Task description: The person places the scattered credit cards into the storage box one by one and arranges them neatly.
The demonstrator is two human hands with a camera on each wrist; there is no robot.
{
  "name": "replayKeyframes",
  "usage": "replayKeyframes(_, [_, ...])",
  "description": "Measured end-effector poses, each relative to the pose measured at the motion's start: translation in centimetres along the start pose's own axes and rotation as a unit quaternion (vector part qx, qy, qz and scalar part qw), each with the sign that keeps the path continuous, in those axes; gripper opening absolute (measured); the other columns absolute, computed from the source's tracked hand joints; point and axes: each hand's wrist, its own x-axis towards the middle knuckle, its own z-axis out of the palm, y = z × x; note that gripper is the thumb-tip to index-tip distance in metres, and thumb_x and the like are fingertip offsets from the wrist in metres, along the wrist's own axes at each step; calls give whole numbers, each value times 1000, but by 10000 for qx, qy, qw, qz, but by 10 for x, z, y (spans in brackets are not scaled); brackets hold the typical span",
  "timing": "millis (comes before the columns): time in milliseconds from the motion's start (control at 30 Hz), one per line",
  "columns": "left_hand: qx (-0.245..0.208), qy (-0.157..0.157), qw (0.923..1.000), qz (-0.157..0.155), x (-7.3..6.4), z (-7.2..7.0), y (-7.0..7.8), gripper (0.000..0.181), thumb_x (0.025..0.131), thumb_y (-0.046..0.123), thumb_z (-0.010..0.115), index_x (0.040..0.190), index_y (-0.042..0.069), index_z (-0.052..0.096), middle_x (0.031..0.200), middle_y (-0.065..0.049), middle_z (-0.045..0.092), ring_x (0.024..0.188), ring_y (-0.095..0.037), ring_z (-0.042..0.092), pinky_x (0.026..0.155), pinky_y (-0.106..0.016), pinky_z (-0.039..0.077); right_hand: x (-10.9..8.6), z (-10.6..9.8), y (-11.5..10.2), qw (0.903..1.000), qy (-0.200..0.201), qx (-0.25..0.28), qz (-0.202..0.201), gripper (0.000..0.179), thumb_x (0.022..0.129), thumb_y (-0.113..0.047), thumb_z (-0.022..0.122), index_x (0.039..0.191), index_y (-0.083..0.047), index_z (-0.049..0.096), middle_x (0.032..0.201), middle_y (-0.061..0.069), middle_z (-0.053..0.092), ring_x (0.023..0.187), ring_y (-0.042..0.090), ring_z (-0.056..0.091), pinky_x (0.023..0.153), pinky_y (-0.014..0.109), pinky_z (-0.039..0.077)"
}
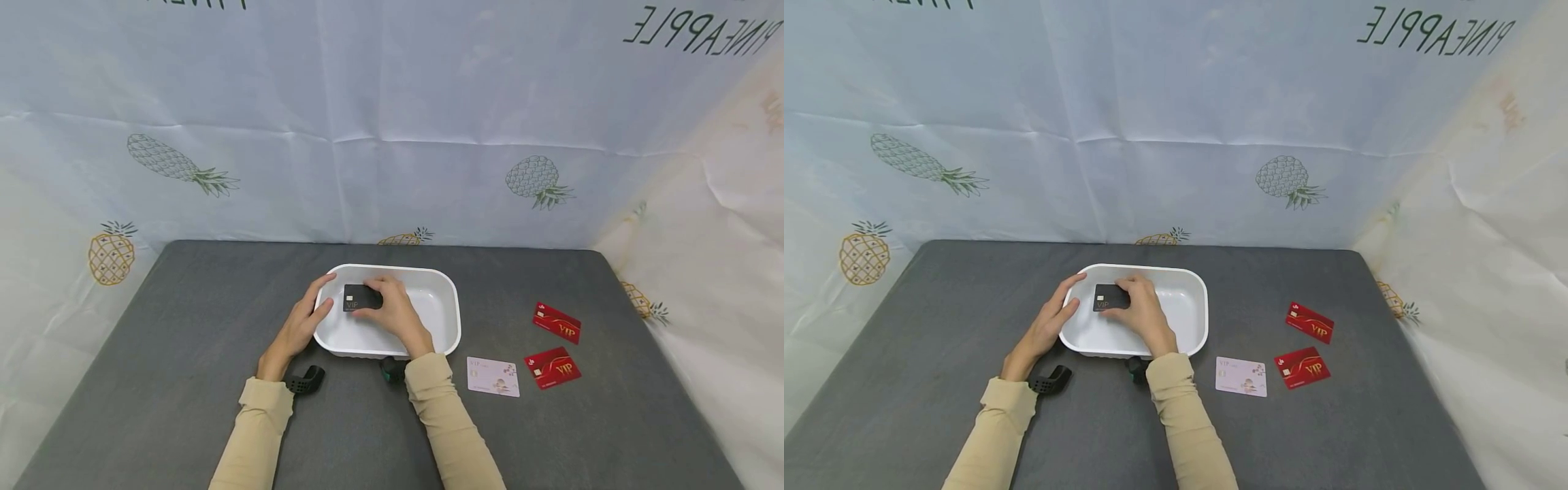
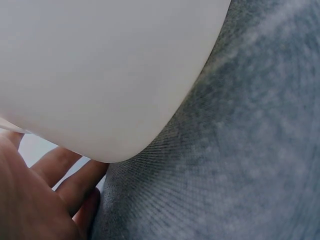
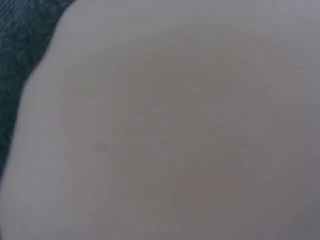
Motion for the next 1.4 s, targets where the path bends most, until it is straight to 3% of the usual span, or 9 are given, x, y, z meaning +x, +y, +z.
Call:
replayKeyframes(400, [1, 18, 10000, 52, 2, 1, 0, 53, 107, 23, 46, 158, 15, 35, 160, -19, 41, 139, -39, 48, 109, -61, 38, 4, 8, 1, 9993, -263, -149, 202, 63, 83, -20, 87, 136, 2, 63, 132, 21, 55, 118, 33, 54, 106, 47, 46])
replayKeyframes(900, [-19, 25, 10000, 80, 1, 0, -1, 53, 107, 20, 45, 158, 12, 34, 161, -20, 39, 141, -40, 46, 111, -60, 36, 5, 17, 1, 9958, 15, -883, 237, 62, 79, -23, 90, 130, 4, 67, 130, 21, 62, 123, 37, 50, 109, 46, 43])
replayKeyframes(1400, [-70, -19, 9999, 81, 0, 1, 1, 54, 107, 22, 44, 159, 12, 32, 163, -20, 36, 142, -41, 43, 112, -63, 34, 4, 18, 0, 9966, -91, -765, 294, 63, 82, -21, 88, 133, 6, 64, 131, 23, 58, 121, 37, 47, 107, 47, 44])
